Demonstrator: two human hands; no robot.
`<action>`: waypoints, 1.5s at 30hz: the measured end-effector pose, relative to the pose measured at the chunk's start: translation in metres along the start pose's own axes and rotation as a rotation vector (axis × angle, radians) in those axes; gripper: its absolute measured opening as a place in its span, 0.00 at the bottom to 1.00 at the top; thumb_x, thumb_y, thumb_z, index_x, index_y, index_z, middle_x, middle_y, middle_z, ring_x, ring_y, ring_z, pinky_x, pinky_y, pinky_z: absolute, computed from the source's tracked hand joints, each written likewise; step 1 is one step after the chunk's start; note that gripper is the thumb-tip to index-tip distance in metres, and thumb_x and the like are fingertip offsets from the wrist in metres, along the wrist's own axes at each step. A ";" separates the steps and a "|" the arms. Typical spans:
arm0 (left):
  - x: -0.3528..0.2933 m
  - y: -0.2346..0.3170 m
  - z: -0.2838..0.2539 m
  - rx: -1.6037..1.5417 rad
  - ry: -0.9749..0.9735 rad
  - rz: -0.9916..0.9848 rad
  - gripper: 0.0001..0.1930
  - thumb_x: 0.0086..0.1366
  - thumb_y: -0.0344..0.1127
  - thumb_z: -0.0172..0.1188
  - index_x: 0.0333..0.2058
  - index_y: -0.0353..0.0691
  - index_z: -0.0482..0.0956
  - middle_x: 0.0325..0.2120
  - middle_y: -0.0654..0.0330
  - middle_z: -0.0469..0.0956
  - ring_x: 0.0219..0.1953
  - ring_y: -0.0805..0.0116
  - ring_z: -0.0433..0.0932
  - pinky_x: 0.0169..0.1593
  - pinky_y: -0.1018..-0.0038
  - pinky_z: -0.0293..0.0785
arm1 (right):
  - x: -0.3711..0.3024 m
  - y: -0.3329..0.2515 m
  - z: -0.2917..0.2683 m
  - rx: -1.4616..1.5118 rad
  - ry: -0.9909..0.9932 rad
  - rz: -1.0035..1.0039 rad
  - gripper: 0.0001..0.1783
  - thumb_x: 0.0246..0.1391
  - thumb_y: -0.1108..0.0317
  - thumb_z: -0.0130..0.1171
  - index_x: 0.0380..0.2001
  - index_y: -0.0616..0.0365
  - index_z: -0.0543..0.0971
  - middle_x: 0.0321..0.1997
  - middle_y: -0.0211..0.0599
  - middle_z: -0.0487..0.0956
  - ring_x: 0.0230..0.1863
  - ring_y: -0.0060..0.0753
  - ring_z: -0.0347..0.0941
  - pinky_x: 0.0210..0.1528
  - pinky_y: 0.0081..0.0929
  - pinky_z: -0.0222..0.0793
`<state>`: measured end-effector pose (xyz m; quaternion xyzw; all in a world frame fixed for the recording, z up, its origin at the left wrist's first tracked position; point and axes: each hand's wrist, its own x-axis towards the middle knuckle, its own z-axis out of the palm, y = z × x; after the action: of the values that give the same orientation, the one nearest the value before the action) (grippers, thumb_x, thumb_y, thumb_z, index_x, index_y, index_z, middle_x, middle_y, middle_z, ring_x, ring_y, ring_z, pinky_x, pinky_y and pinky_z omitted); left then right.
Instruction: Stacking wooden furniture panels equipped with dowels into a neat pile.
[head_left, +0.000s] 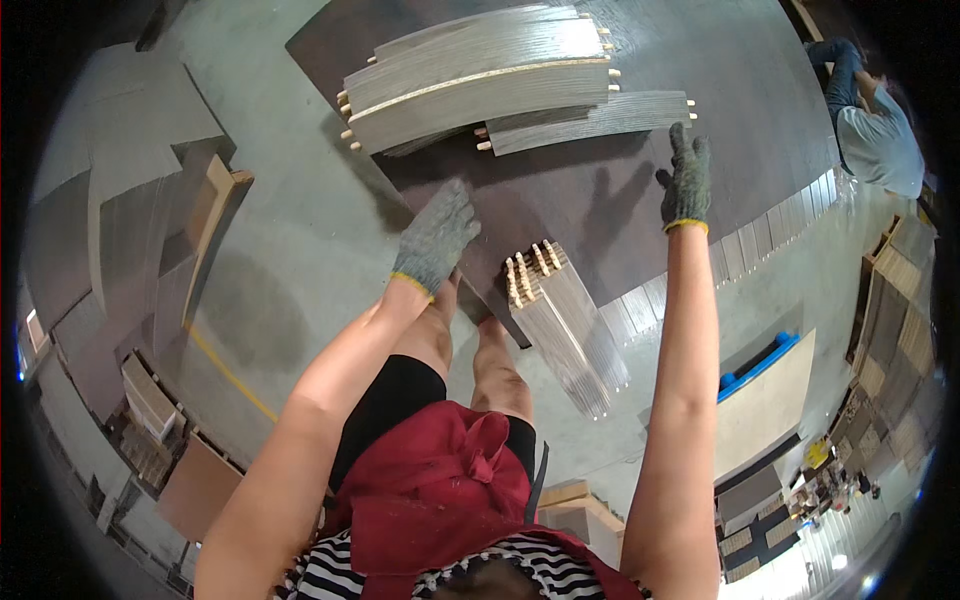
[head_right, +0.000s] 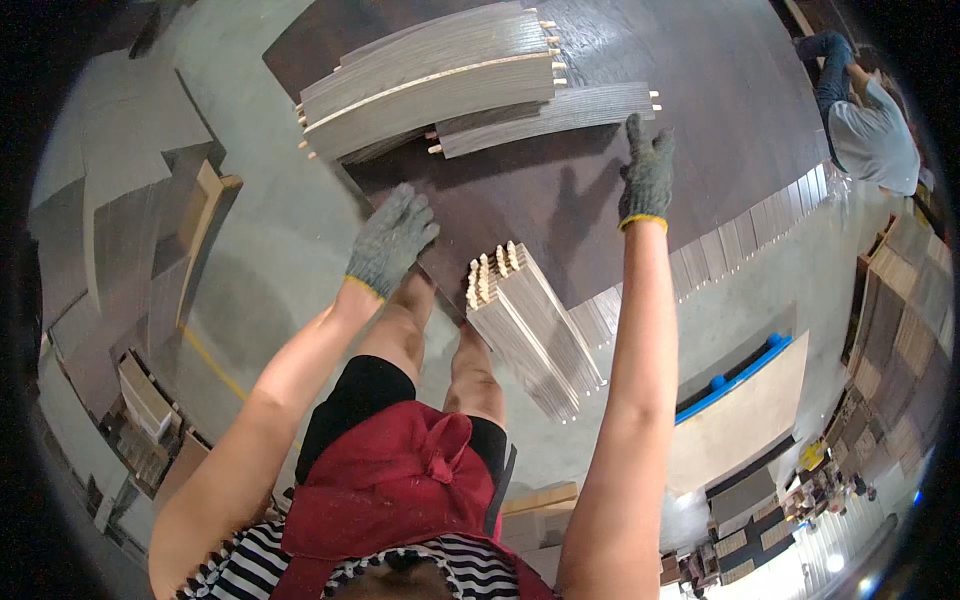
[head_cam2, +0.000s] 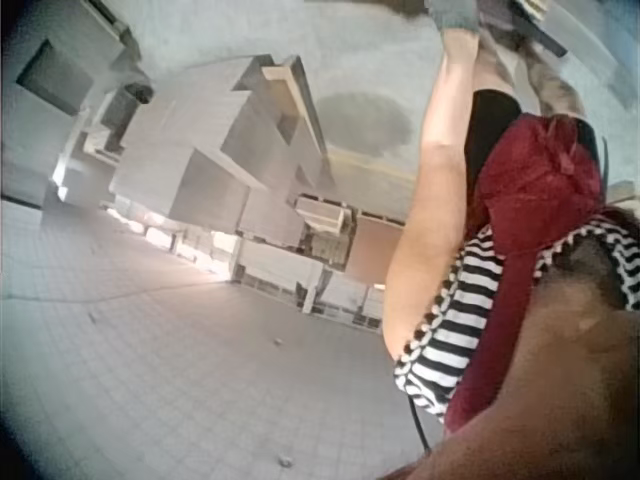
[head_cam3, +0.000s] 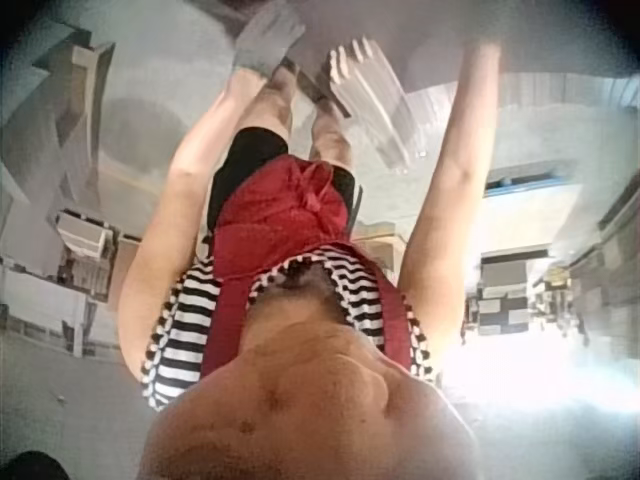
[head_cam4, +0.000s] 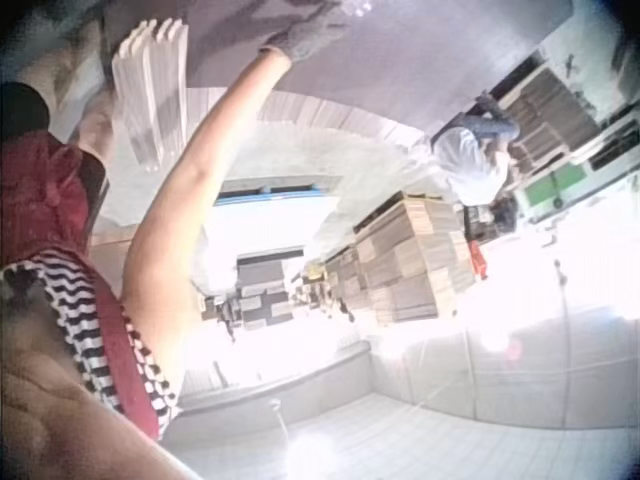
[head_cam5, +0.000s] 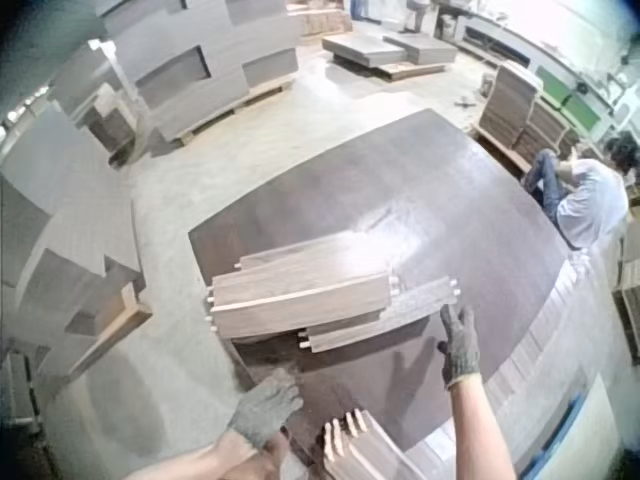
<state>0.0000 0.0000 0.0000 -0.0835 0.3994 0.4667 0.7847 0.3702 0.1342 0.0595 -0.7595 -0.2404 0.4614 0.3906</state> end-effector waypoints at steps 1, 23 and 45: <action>0.004 -0.006 0.022 -0.020 -0.022 0.037 0.30 0.63 0.38 0.61 0.64 0.50 0.64 0.61 0.56 0.66 0.61 0.56 0.64 0.61 0.57 0.63 | 0.004 -0.007 -0.006 0.039 0.009 0.012 0.56 0.49 0.42 0.64 0.71 0.55 0.48 0.74 0.40 0.53 0.71 0.42 0.51 0.65 0.43 0.56; 0.091 0.010 0.084 0.153 0.155 0.123 0.19 0.62 0.40 0.62 0.50 0.41 0.73 0.52 0.52 0.71 0.57 0.52 0.64 0.64 0.43 0.55 | 0.108 0.010 -0.011 0.252 -0.465 -0.096 0.44 0.51 0.35 0.60 0.67 0.41 0.63 0.68 0.42 0.63 0.61 0.49 0.63 0.53 0.51 0.70; 0.092 0.019 0.080 0.328 0.054 0.130 0.23 0.62 0.42 0.63 0.53 0.39 0.70 0.52 0.49 0.69 0.53 0.48 0.68 0.54 0.47 0.69 | 0.097 0.015 -0.014 0.255 -0.415 -0.101 0.54 0.43 0.31 0.64 0.67 0.50 0.62 0.67 0.51 0.62 0.60 0.46 0.63 0.56 0.47 0.67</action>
<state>0.0513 0.1121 -0.0064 0.0589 0.4955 0.4427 0.7450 0.4275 0.1908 0.0008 -0.5800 -0.2927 0.6142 0.4481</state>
